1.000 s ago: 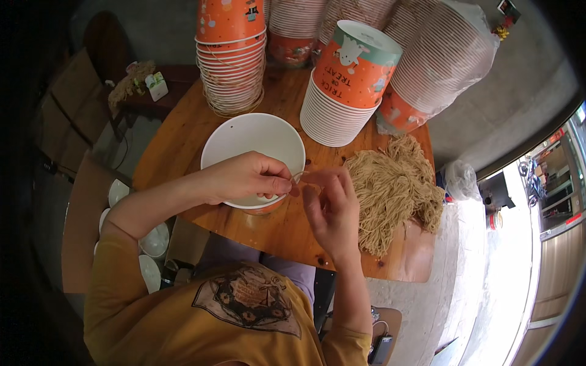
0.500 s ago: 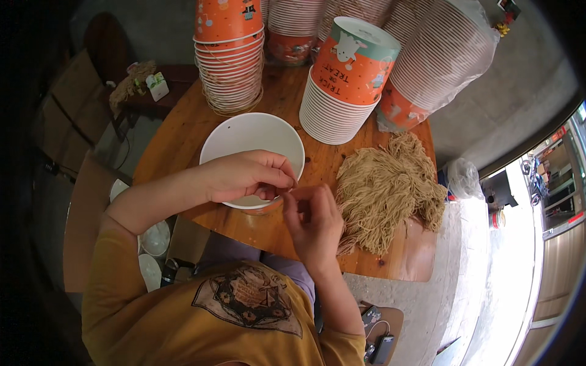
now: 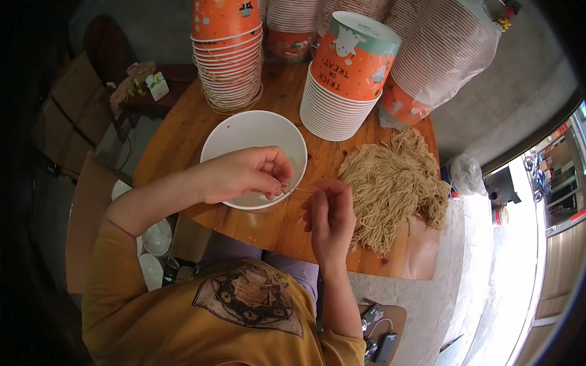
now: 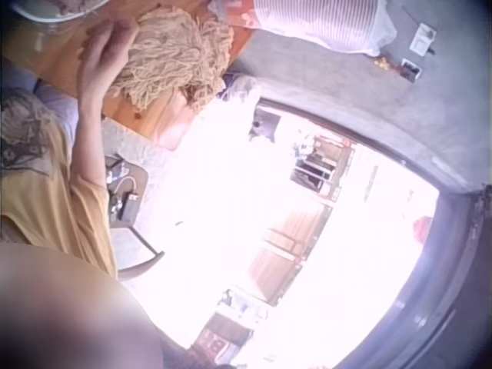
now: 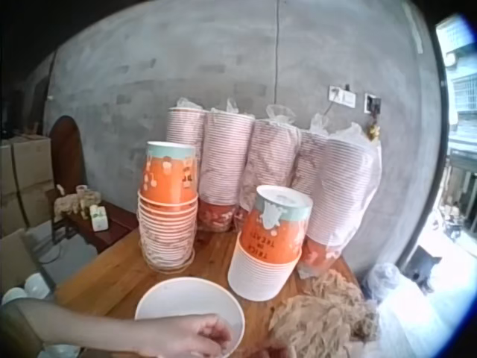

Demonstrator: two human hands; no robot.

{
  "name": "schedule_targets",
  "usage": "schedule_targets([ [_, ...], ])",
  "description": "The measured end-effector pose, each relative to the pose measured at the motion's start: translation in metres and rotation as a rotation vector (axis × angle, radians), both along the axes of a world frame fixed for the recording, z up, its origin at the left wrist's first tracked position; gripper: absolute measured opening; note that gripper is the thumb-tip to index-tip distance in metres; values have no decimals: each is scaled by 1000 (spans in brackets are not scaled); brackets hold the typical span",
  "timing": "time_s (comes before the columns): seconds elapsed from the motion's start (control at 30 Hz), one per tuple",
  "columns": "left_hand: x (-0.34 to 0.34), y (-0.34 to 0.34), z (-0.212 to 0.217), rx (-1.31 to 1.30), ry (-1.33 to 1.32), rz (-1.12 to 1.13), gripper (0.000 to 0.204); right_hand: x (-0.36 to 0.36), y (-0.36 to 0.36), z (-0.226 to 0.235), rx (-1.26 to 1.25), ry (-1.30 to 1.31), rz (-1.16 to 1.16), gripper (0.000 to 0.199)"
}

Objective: Assembling decorative Halloween paper cups by inserting white bowl liners and securing them with thin elastic bands.

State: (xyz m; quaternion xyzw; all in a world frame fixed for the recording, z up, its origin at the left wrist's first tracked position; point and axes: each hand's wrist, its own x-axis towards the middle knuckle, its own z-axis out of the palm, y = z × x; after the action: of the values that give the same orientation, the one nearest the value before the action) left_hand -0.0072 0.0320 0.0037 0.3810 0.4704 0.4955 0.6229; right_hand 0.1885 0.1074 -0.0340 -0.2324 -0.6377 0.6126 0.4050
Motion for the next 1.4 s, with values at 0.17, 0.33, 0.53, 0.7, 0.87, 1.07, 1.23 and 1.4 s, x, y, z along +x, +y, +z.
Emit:
schedule_targets([
  [0.17, 6, -3, 4, 113, 325, 10, 25, -8, 2, 12, 266, -175, -15, 8],
  [0.33, 11, -8, 12, 197, 583, 32, 27, -17, -5, 24, 581, -365, -115, 10],
  [0.53, 9, -10, 11, 251, 680, 2, 29, -21, -4, 20, 478, -350, -70, 10],
  [0.7, 8, -6, 13, 137, 796, -21, 16, -22, -4, 12, 305, -268, -28, 11],
  [0.87, 8, -8, 13, 181, 897, 2, 12, -21, -5, 17, 358, -326, -47, 12],
  [1.07, 18, -13, 10, 392, 1140, 135, 9, -21, -10, 12, 502, -329, -134, 14],
  [1.23, 23, -14, 17, 306, 961, 159, 10, -20, -15, 5, 618, -309, -201, 15],
  [1.4, 23, -15, 16, 250, 780, 184, 10, -18, -18, 0, 754, -290, -230, 16],
])
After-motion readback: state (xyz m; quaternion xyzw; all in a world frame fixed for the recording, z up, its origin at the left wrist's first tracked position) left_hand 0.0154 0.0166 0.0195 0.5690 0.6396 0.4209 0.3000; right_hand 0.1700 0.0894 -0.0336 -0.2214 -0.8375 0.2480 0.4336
